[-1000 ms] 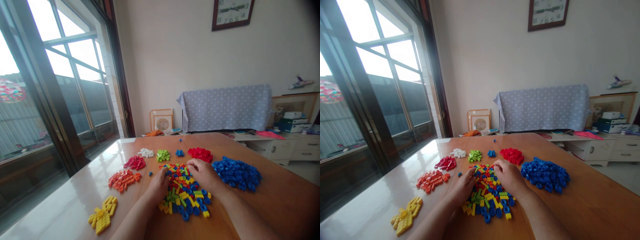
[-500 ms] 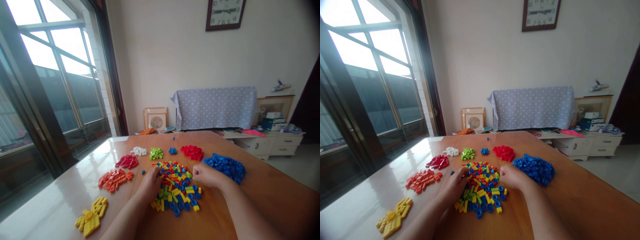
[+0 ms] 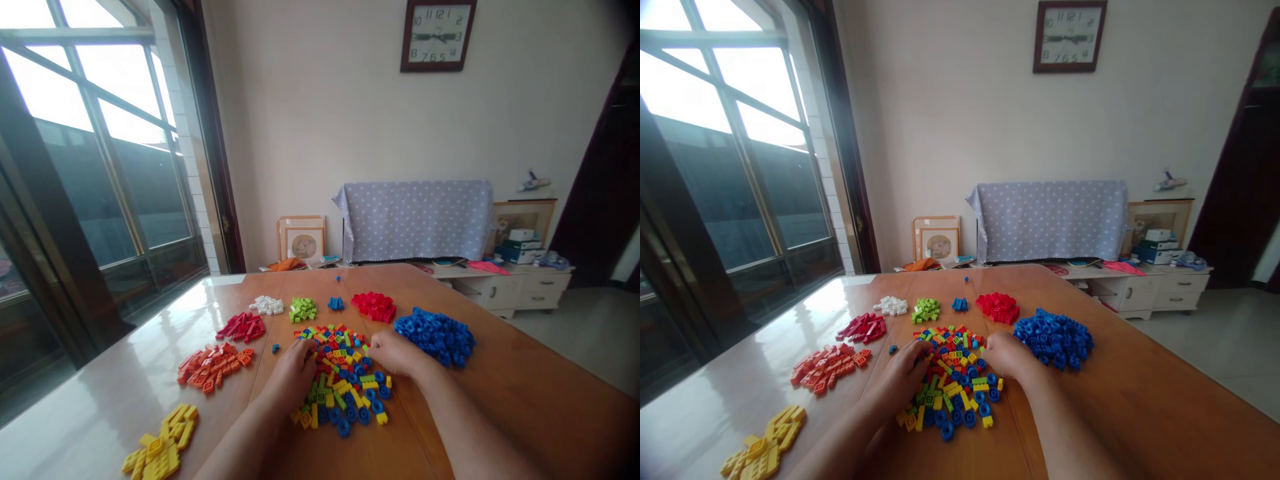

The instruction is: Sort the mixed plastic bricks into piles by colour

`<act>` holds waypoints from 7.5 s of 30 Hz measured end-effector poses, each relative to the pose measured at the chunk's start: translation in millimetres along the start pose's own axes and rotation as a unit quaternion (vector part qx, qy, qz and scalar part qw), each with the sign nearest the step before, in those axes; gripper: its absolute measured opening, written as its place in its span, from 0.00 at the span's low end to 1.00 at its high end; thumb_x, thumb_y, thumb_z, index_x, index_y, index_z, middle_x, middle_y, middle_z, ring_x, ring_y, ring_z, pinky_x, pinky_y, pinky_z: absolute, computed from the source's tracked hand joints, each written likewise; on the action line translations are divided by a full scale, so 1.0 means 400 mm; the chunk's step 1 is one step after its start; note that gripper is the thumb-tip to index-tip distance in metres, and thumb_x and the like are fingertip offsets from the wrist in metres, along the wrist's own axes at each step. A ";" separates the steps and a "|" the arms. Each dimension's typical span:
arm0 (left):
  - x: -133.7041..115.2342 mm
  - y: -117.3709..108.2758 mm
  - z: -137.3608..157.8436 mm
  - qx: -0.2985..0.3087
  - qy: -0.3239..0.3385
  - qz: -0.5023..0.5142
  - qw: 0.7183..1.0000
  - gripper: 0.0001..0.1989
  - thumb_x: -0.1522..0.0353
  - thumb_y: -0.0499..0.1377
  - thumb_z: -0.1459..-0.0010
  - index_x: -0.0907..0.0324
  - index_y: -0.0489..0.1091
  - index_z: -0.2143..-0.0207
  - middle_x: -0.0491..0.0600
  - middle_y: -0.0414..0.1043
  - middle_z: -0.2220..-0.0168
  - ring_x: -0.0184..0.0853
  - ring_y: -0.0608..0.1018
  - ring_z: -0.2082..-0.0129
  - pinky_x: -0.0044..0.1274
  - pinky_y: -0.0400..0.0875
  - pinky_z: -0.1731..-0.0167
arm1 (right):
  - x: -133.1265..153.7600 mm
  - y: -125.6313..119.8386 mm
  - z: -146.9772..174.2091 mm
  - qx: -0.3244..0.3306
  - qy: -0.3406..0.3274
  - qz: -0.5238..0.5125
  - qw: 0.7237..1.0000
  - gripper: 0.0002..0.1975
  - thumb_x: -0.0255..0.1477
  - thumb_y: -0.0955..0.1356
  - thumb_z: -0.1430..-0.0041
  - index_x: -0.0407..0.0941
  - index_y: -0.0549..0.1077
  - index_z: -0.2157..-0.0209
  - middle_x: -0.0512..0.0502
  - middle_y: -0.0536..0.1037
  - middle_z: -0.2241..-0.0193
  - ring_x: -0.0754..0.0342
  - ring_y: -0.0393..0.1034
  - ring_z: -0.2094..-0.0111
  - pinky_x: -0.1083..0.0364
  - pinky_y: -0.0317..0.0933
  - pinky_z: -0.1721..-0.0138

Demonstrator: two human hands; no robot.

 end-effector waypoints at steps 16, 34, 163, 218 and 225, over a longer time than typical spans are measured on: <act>0.018 0.010 -0.010 -0.003 0.005 -0.002 1.000 0.11 0.67 0.55 0.39 0.54 0.72 0.55 0.51 0.76 0.53 0.40 0.76 0.52 0.27 0.67 0.52 | 0.003 0.038 -0.009 0.005 -0.012 -0.025 1.000 0.03 0.28 0.72 0.53 0.44 0.74 0.76 0.54 0.73 0.80 0.60 0.63 0.77 0.59 0.45 0.76; 0.018 -0.007 -0.008 -0.018 0.006 -0.003 1.000 0.11 0.64 0.55 0.40 0.54 0.73 0.57 0.49 0.76 0.59 0.38 0.77 0.58 0.25 0.67 0.58 | -0.204 -0.196 0.019 -0.265 0.123 -0.087 0.952 0.05 0.29 0.66 0.45 0.46 0.74 0.70 0.48 0.79 0.75 0.54 0.70 0.73 0.58 0.54 0.74; 0.032 -0.010 0.000 0.003 -0.006 0.019 1.000 0.15 0.71 0.55 0.44 0.56 0.76 0.56 0.50 0.76 0.54 0.40 0.76 0.51 0.28 0.69 0.50 | 0.075 -0.060 0.021 -0.151 -0.117 -0.103 0.976 0.08 0.32 0.63 0.42 0.46 0.73 0.69 0.52 0.75 0.77 0.55 0.67 0.74 0.58 0.50 0.73; 0.360 -0.422 0.447 -0.252 -0.246 -0.096 0.931 0.13 0.65 0.58 0.42 0.56 0.76 0.56 0.50 0.79 0.54 0.37 0.79 0.56 0.24 0.68 0.58 | 0.173 -0.010 0.172 -0.162 -0.168 -0.053 0.971 0.15 0.40 0.61 0.38 0.48 0.74 0.70 0.50 0.77 0.77 0.53 0.69 0.73 0.57 0.53 0.71; 0.343 -0.389 0.452 -0.247 -0.168 -0.043 0.953 0.17 0.63 0.54 0.38 0.59 0.77 0.54 0.54 0.80 0.57 0.40 0.80 0.56 0.28 0.71 0.55 | 0.050 0.042 0.259 -0.214 -0.104 -0.102 0.966 0.16 0.42 0.60 0.37 0.49 0.74 0.68 0.47 0.80 0.72 0.49 0.73 0.69 0.55 0.56 0.69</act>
Point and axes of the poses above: each hand's wrist, its own z-axis away from the middle knuckle, its own y-axis out of the palm, x = y × z, the point moved 7 cm from there along -z, towards the middle knuckle
